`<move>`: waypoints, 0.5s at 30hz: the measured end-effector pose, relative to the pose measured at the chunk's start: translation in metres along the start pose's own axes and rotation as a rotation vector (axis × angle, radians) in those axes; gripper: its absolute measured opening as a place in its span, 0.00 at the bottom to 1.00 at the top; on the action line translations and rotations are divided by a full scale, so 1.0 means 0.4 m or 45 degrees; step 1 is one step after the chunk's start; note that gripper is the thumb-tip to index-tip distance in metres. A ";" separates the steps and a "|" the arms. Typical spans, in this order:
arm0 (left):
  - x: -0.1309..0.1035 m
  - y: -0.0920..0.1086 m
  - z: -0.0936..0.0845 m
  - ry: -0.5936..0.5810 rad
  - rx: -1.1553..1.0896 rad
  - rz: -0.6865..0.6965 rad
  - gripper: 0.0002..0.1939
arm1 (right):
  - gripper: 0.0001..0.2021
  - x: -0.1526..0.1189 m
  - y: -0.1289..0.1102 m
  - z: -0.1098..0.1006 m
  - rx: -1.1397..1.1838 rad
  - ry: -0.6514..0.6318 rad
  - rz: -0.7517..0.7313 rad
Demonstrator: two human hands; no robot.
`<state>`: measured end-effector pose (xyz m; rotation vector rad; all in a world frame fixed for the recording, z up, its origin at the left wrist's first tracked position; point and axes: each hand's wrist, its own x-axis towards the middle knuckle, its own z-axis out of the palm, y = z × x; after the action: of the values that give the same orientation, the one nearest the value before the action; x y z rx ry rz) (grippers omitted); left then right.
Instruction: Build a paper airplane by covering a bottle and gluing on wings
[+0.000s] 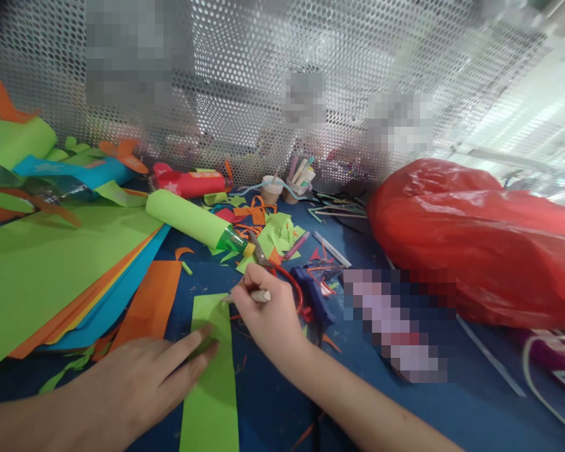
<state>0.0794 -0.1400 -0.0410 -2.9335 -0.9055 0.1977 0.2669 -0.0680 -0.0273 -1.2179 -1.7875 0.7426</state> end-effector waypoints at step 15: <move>-0.002 0.000 0.004 0.071 -0.078 -0.049 0.27 | 0.14 0.003 -0.017 -0.013 -0.023 -0.029 0.015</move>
<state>0.0785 -0.1403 -0.0427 -2.9581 -0.9757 0.0877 0.2682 -0.0691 -0.0188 -1.2378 -1.8103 0.7511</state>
